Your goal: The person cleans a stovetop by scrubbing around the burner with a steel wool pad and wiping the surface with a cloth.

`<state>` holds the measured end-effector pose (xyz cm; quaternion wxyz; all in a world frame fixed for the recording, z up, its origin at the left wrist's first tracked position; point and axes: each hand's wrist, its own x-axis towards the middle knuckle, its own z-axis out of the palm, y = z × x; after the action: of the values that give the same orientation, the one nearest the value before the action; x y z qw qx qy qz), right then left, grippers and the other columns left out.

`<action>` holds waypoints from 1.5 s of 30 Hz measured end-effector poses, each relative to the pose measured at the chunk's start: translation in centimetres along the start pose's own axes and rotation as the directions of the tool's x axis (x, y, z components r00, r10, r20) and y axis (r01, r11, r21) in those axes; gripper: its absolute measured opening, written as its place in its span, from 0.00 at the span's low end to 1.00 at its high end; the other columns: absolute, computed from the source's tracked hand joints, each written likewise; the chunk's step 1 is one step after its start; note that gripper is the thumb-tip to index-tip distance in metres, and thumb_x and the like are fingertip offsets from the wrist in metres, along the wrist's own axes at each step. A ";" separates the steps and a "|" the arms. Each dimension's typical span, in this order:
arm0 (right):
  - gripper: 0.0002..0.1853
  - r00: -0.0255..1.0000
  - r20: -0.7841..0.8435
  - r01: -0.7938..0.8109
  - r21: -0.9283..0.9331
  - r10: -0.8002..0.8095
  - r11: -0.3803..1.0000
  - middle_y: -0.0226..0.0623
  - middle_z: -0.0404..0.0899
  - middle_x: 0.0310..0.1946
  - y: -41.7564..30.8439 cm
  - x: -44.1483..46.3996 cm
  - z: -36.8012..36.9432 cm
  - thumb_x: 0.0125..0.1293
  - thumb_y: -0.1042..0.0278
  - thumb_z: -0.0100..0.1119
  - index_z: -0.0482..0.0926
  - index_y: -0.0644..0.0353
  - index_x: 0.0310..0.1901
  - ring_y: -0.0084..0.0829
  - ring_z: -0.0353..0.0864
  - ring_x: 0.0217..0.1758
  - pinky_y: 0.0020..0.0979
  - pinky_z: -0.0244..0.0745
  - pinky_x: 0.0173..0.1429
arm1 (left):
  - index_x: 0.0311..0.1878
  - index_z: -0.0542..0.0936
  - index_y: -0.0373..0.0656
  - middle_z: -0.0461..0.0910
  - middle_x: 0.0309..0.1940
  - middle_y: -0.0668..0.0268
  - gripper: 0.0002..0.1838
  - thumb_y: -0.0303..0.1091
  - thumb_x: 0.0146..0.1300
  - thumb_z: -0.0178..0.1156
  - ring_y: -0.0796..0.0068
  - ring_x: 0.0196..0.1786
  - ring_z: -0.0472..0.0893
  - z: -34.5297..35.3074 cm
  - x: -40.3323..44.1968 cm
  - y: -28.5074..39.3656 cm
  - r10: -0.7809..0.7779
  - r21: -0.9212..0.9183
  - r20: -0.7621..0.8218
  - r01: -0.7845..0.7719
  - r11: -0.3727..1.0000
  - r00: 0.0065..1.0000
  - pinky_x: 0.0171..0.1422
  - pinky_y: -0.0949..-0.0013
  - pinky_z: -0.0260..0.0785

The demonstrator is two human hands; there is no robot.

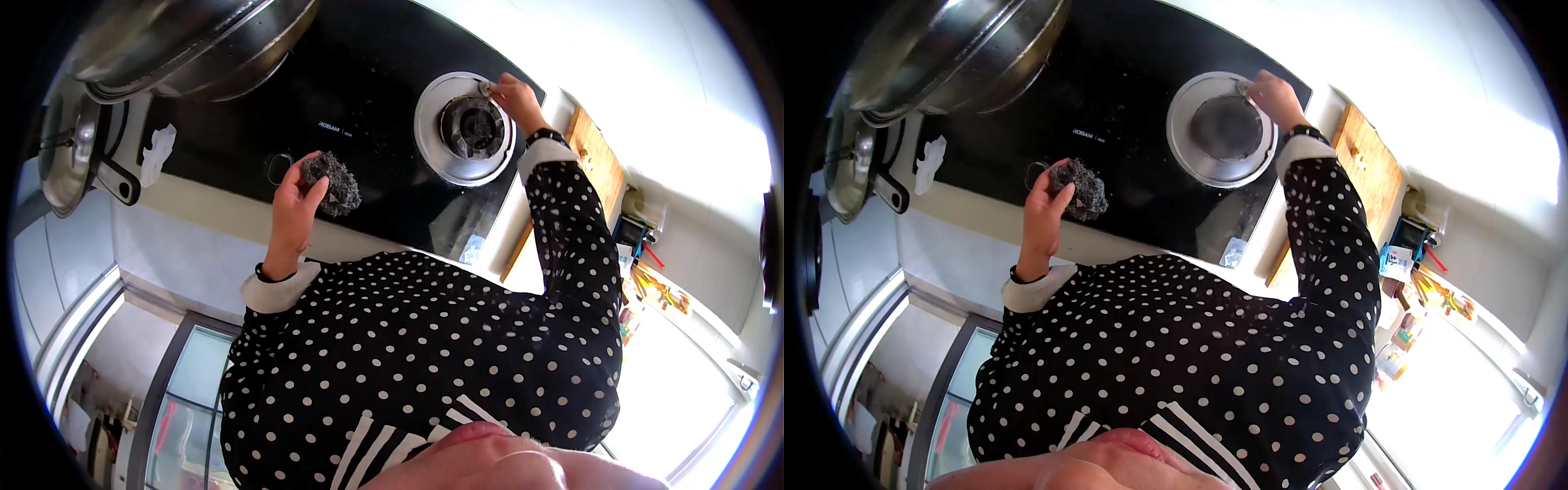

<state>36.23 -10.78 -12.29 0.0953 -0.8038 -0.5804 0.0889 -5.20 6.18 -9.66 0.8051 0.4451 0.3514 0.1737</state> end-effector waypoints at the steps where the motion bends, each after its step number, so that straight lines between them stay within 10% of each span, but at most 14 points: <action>1: 0.04 0.999 0.027 0.039 0.006 -0.039 0.999 0.37 0.70 0.28 -0.1 0.8 -0.1 0.56 0.68 0.55 0.79 0.55 0.31 0.40 0.75 0.32 0.36 0.71 0.38 | 0.58 0.67 0.36 0.74 0.47 0.66 0.21 0.22 0.61 0.53 0.80 0.48 0.73 0.2 -0.2 -0.2 0.000 0.007 -0.002 0.000 1.000 1.000 0.56 0.76 0.65; 9: 0.06 0.995 0.089 -0.046 0.100 0.037 0.994 0.38 0.69 0.27 1.5 -5.0 -0.8 0.56 0.67 0.56 0.80 0.54 0.34 0.39 0.74 0.32 0.37 0.71 0.35 | 0.59 0.67 0.36 0.74 0.47 0.66 0.21 0.23 0.61 0.54 0.80 0.48 0.73 2.3 0.1 -0.6 -0.043 -0.043 0.039 0.045 0.998 0.998 0.56 0.76 0.65; 16: 0.03 0.921 0.176 0.388 -0.303 -0.349 0.871 0.25 0.72 0.28 -2.2 4.9 0.0 0.46 0.73 0.56 0.77 0.53 0.24 0.26 0.71 0.41 0.24 0.73 0.41 | 0.59 0.66 0.36 0.74 0.47 0.65 0.22 0.22 0.61 0.53 0.79 0.49 0.73 2.3 -0.4 -0.6 -0.009 -0.041 0.000 0.009 0.999 1.000 0.57 0.75 0.65; 24: 0.07 0.951 0.263 0.173 -0.026 -0.160 0.985 0.38 0.72 0.34 -7.5 6.7 0.9 0.51 0.76 0.56 0.74 0.61 0.33 0.44 0.76 0.40 0.36 0.72 0.46 | 0.59 0.67 0.36 0.75 0.47 0.65 0.21 0.22 0.61 0.53 0.80 0.48 0.74 2.9 -0.9 -0.4 -0.016 -0.058 0.046 0.019 0.998 0.999 0.56 0.76 0.65; 37: 0.08 0.888 0.316 0.298 0.154 -0.333 0.942 0.38 0.76 0.34 -15.1 -1.9 1.7 0.52 0.79 0.53 0.78 0.58 0.34 0.39 0.77 0.38 0.35 0.73 0.45 | 0.58 0.67 0.36 0.75 0.46 0.65 0.21 0.22 0.61 0.54 0.80 0.48 0.74 2.4 -0.5 0.7 0.018 -0.037 0.139 -0.013 0.999 0.990 0.55 0.76 0.66; 40: 0.10 0.951 0.305 -0.207 0.489 0.056 0.847 0.38 0.81 0.36 -14.0 0.1 -1.6 0.57 0.77 0.54 0.80 0.59 0.39 0.35 0.79 0.39 0.30 0.71 0.47 | 0.58 0.67 0.36 0.75 0.47 0.65 0.21 0.22 0.61 0.54 0.80 0.48 0.74 2.2 -0.2 1.5 0.051 -0.031 0.135 -0.047 0.998 0.990 0.55 0.76 0.66; 45: 0.10 0.923 0.121 -0.385 0.354 0.366 0.853 0.40 0.79 0.32 -7.9 3.0 -3.0 0.59 0.72 0.51 0.74 0.55 0.44 0.37 0.78 0.37 0.33 0.72 0.42 | 0.58 0.68 0.36 0.75 0.47 0.66 0.20 0.22 0.61 0.54 0.80 0.48 0.74 1.4 0.0 1.8 0.036 -0.022 0.098 -0.034 0.999 0.995 0.55 0.76 0.66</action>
<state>30.69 -5.65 -7.48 0.2117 -0.8665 -0.3872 0.2334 -4.17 6.33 -7.68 0.8227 0.4511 0.3019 0.1692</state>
